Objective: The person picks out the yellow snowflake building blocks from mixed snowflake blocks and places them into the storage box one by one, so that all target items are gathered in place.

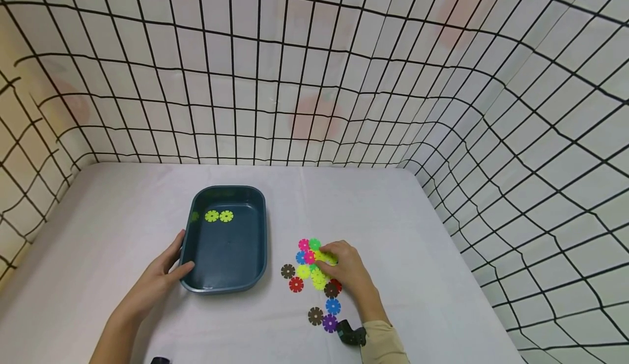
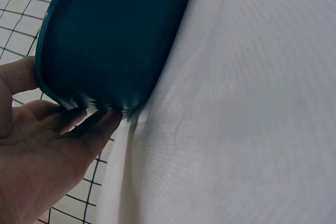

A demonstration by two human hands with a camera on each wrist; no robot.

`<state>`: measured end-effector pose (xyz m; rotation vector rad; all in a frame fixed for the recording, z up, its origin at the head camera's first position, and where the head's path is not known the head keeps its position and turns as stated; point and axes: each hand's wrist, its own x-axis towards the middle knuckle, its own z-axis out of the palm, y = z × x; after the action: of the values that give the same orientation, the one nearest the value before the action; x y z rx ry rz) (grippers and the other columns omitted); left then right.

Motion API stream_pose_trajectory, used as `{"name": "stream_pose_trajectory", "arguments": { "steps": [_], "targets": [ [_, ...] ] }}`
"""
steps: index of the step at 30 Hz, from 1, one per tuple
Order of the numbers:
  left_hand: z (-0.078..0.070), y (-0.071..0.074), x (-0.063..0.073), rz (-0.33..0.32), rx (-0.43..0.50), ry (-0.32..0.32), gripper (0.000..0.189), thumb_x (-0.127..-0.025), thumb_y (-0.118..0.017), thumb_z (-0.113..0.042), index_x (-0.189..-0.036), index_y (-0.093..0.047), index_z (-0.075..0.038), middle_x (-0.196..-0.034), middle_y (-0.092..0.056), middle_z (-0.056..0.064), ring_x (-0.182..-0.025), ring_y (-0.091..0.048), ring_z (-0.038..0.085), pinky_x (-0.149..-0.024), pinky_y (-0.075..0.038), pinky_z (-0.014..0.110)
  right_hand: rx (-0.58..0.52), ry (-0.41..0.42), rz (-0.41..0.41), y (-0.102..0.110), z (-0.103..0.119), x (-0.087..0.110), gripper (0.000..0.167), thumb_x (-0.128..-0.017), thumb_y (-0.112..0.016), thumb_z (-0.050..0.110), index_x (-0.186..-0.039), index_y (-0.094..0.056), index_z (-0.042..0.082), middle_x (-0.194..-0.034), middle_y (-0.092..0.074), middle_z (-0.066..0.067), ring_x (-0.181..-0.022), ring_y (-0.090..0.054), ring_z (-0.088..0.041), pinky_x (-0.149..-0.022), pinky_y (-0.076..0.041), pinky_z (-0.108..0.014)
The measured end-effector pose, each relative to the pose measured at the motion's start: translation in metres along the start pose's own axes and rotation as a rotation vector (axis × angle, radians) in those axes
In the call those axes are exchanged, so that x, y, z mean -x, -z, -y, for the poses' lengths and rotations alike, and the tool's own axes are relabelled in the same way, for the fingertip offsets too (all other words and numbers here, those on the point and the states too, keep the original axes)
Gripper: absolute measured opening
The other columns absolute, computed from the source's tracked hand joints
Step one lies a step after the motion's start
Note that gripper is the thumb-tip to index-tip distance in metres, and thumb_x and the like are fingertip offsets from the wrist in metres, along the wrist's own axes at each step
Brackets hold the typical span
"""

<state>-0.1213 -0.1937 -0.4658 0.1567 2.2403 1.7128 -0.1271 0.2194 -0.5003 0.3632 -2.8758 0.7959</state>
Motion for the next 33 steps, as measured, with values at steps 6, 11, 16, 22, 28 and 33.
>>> {"name": "stream_pose_trajectory", "arguments": {
  "steps": [6, 11, 16, 22, 28, 33],
  "targets": [
    [0.001, 0.0, 0.0, 0.002, 0.006, -0.005, 0.086, -0.097, -0.058, -0.022, -0.157, 0.003, -0.014, -0.164, 0.007, 0.011, -0.149, 0.006, 0.044, -0.115, -0.006, 0.069, 0.008, 0.013, -0.004, 0.0, 0.001, 0.0, 0.031, -0.08, -0.08, 0.025, -0.107, -0.074, 0.01, -0.106, -0.072, -0.004, -0.104, -0.065, -0.021, -0.092, -0.056, -0.037],
    [0.001, 0.001, 0.001, 0.002, 0.009, -0.007, 0.085, -0.097, -0.058, -0.022, -0.157, 0.002, -0.013, -0.164, 0.007, 0.011, -0.149, 0.006, 0.044, -0.115, -0.006, 0.069, 0.022, 0.012, 0.005, 0.0, 0.001, 0.0, 0.033, -0.081, -0.08, 0.027, -0.108, -0.074, 0.009, -0.107, -0.072, -0.004, -0.104, -0.065, -0.021, -0.091, -0.056, -0.036],
    [0.0, 0.001, 0.001, 0.002, 0.008, -0.003, 0.085, -0.098, -0.058, -0.021, -0.157, 0.002, -0.013, -0.164, 0.007, 0.011, -0.149, 0.006, 0.044, -0.115, -0.006, 0.069, 0.024, 0.013, -0.007, 0.002, 0.002, -0.002, 0.033, -0.08, -0.08, 0.027, -0.107, -0.074, 0.009, -0.107, -0.072, -0.004, -0.104, -0.065, -0.021, -0.091, -0.056, -0.036],
    [0.0, 0.0, 0.001, 0.002, 0.002, 0.007, 0.085, -0.097, -0.058, -0.021, -0.157, 0.002, -0.014, -0.164, 0.007, 0.012, -0.149, 0.006, 0.045, -0.115, -0.006, 0.069, 0.024, 0.032, -0.023, 0.004, 0.007, -0.006, 0.032, -0.078, -0.082, 0.025, -0.105, -0.074, 0.009, -0.106, -0.073, -0.004, -0.104, -0.066, -0.021, -0.091, -0.056, -0.036],
    [0.001, 0.0, 0.0, 0.005, -0.002, 0.012, 0.084, -0.098, -0.057, -0.02, -0.157, 0.002, -0.014, -0.164, 0.007, 0.013, -0.149, 0.005, 0.046, -0.114, -0.007, 0.069, 0.012, 0.021, -0.02, 0.008, 0.013, -0.009, 0.032, -0.078, -0.082, 0.024, -0.106, -0.074, 0.009, -0.107, -0.073, -0.005, -0.105, -0.066, -0.023, -0.091, -0.056, -0.037],
    [0.0, 0.001, 0.0, 0.004, -0.003, -0.007, 0.084, -0.098, -0.057, -0.021, -0.157, 0.002, -0.012, -0.164, 0.007, 0.012, -0.149, 0.005, 0.046, -0.114, -0.006, 0.069, 0.018, 0.014, -0.01, 0.012, 0.019, -0.012, 0.035, -0.079, -0.081, 0.026, -0.109, -0.073, 0.01, -0.11, -0.072, -0.005, -0.108, -0.065, -0.023, -0.092, -0.056, -0.037]
  ]
}}
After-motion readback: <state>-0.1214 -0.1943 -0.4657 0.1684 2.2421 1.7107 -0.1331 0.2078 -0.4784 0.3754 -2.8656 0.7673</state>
